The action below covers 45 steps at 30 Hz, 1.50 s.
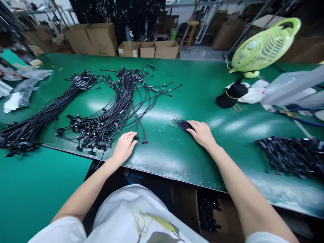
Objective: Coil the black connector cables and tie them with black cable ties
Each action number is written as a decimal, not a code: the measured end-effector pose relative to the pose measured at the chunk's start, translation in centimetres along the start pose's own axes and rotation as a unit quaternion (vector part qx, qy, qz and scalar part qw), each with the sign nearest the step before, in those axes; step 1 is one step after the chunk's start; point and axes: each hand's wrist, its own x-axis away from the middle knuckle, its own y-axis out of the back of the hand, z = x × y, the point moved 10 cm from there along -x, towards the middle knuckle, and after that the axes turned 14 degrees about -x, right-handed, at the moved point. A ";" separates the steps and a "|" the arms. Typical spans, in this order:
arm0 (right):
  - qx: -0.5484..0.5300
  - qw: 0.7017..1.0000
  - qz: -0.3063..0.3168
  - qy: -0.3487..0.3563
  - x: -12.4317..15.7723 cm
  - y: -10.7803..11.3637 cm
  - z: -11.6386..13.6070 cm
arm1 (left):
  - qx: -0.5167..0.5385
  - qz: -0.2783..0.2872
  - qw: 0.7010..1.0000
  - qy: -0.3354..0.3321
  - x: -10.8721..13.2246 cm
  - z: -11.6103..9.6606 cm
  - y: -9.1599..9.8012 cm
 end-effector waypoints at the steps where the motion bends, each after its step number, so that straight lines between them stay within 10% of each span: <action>1: 0.003 1.000 -0.022 -0.002 0.2 0.7 0.7 | 0.005 -0.013 1.000 0.016 -0.2 0.5 0.6; 4: -0.030 0.997 -0.072 -0.009 0.0 2.1 4.8 | 0.047 0.008 0.996 0.071 -1.8 1.3 0.3; 9: -0.151 0.983 0.073 0.074 -2.5 -2.7 17.8 | 0.167 0.075 0.980 0.072 -4.2 -0.8 -1.5; 16: -0.104 0.983 0.104 0.112 -9.1 -8.8 27.2 | 0.429 0.073 0.898 0.066 1.5 2.1 5.1; 23: -0.018 0.983 0.118 0.142 -17.4 -14.2 31.1 | 0.139 0.149 0.979 -0.024 7.0 3.6 3.4; 28: 0.022 0.952 0.186 0.243 -18.0 -16.3 34.3 | 0.034 -0.038 0.995 0.086 6.9 12.7 6.9; 35: 0.047 0.955 0.078 0.283 -18.5 -7.9 34.6 | 0.066 -0.038 0.970 0.231 10.5 26.3 7.7; 41: 0.031 0.975 -0.121 0.182 -19.6 7.4 30.4 | 0.200 -0.080 0.942 0.257 10.9 29.9 10.6; 45: 0.037 0.987 -0.056 0.147 -16.3 7.1 26.1 | 0.341 -0.088 0.899 0.261 10.1 28.2 12.1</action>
